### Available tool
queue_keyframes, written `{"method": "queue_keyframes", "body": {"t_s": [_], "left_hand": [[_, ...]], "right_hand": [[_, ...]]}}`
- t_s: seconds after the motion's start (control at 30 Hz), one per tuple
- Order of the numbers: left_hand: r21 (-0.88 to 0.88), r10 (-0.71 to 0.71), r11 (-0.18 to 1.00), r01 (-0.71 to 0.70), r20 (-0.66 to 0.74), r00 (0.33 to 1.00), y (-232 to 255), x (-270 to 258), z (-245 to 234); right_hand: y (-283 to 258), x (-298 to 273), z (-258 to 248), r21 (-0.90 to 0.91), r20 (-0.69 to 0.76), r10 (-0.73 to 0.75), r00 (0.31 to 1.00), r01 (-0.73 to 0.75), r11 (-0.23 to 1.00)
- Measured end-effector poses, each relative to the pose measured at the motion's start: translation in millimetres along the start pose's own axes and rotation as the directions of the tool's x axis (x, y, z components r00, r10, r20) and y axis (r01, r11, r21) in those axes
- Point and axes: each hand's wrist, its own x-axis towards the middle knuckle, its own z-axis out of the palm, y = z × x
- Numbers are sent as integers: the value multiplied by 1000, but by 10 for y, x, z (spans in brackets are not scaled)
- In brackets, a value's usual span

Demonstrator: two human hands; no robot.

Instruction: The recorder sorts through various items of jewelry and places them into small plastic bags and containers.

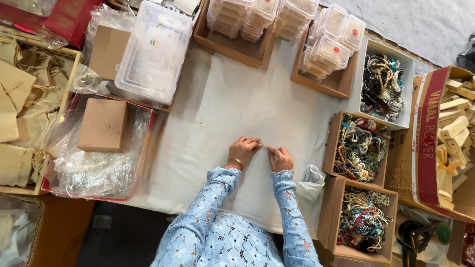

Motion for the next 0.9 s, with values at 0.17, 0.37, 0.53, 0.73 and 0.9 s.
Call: {"method": "queue_keyframes", "body": {"t_s": [0.17, 0.37, 0.53, 0.73, 0.9], "left_hand": [[-12, -14, 1000, 15, 15, 1000, 2, 13, 7], [-17, -20, 1000, 21, 48, 999, -36, 13, 45], [-65, -46, 997, 50, 71, 996, 2, 38, -46], [-96, -37, 994, 47, 103, 994, -21, 40, -12], [-57, -22, 998, 27, 91, 996, 37, 95, -96]], "right_hand": [[-144, -160, -39, 159, 61, 67, 996, -76, 984], [-176, -220, 21, 287, 131, 198, 971, -229, 930], [-227, -228, 85, 362, 212, 319, 924, -378, 852], [-61, -248, 203, 693, 472, 378, 797, -600, 399], [175, -291, 224, 714, 470, 316, 824, -565, 414]]}}
